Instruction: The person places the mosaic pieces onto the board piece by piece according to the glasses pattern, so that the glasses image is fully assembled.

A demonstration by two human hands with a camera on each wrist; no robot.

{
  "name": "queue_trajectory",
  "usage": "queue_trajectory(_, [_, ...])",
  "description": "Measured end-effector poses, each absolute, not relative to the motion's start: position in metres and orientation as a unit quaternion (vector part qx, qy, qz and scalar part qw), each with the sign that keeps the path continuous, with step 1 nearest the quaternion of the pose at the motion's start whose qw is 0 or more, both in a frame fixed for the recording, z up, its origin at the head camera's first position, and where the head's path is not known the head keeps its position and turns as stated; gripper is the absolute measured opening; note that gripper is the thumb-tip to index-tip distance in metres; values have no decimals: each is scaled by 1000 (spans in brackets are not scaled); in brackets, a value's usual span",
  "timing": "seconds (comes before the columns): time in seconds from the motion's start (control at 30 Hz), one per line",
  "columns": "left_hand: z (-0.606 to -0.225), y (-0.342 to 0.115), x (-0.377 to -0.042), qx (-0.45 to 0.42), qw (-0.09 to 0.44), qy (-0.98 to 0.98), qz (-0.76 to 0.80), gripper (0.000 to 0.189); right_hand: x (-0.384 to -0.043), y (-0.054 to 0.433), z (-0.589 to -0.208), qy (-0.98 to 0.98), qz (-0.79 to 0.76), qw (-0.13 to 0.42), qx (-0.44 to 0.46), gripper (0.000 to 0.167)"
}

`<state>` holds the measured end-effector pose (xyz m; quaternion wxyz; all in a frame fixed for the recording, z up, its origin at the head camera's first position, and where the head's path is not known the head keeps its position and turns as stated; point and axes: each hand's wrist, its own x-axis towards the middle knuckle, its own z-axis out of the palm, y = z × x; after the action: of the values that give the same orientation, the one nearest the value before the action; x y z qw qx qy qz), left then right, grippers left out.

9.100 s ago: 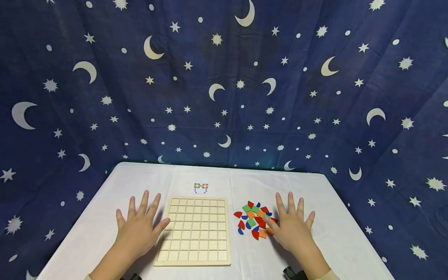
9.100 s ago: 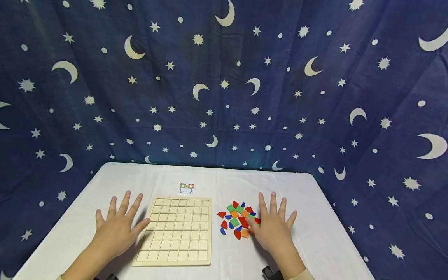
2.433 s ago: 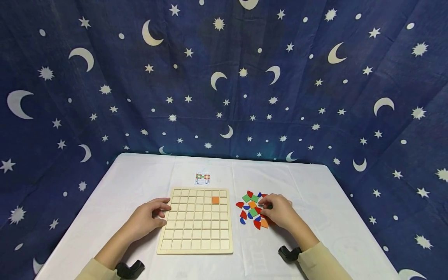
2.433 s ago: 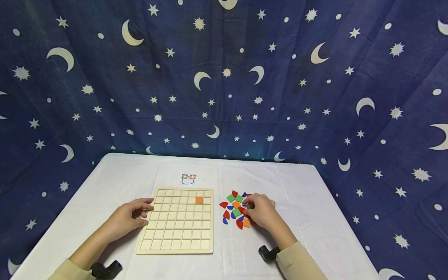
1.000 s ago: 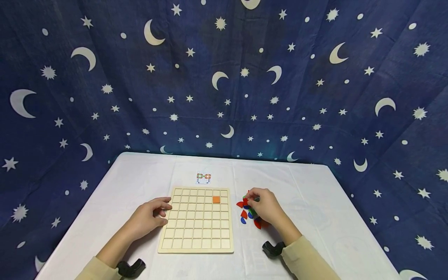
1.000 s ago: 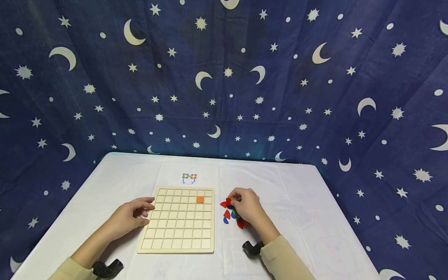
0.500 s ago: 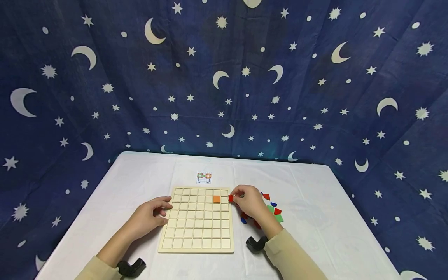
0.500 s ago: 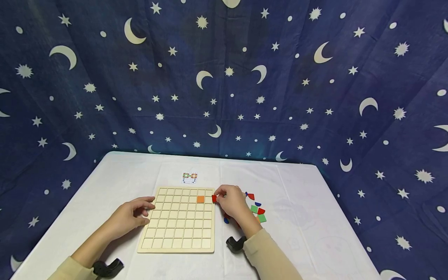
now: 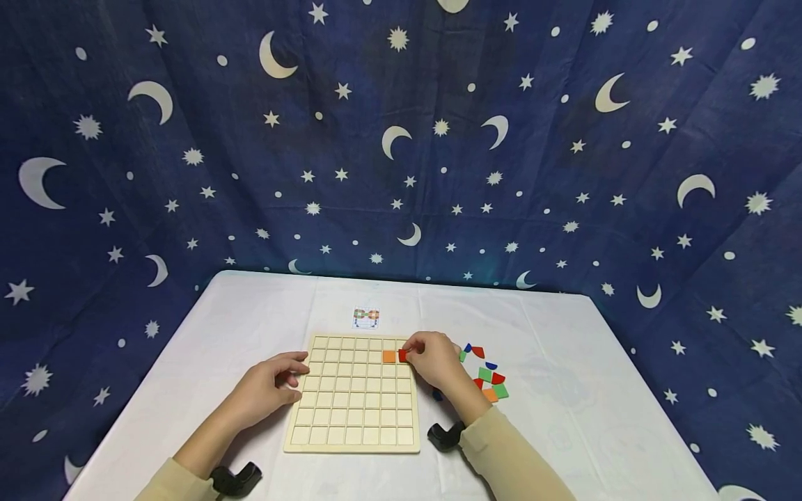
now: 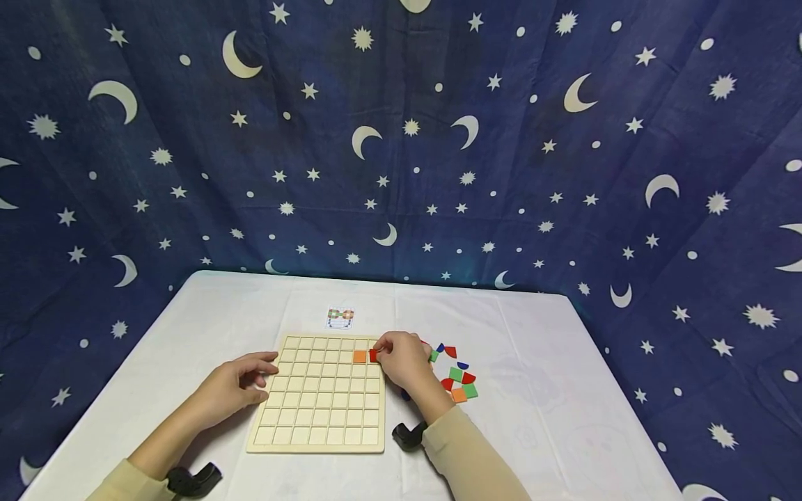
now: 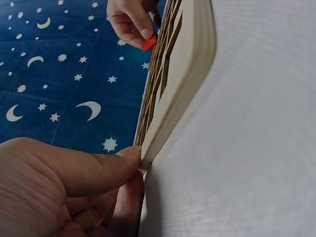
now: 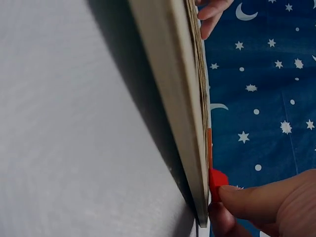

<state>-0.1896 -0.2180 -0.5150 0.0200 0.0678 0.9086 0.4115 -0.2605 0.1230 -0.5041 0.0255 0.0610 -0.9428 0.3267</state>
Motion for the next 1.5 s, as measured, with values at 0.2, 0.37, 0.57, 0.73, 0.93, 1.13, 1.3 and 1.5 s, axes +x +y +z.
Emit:
queue_trajectory(0.2, [-515, -218, -189, 67, 21, 907, 416, 40, -260, 120, -504, -947, 314, 8, 59, 13])
queue_trajectory(0.37, [-514, -218, -189, 64, 24, 906, 417, 41, -259, 122, -503, -950, 306, 3, 66, 14])
queue_trajectory(0.57, [-514, -218, -189, 67, 23, 907, 415, 41, -257, 119, -501, -954, 293, 0, 67, 14])
queue_trajectory(0.73, [-515, -219, -189, 69, 18, 910, 409, 40, -257, 118, -501, -955, 289, -2, 71, 12])
queue_trajectory(0.93, [-515, -219, -189, 70, 19, 909, 410, 41, -258, 121, -502, -955, 288, -4, 75, 13])
queue_trajectory(1.13, [-515, -218, -188, 70, 20, 909, 409, 40, -255, 135, -496, -944, 321, 3, 79, 15])
queue_trajectory(1.3, [-514, -218, -188, 69, 20, 910, 408, 40, -252, 153, -490, -940, 332, -11, 73, 15])
queue_trajectory(1.5, [-513, -217, -188, 68, 21, 910, 409, 40, -248, 175, -488, -933, 352, -42, 59, 21])
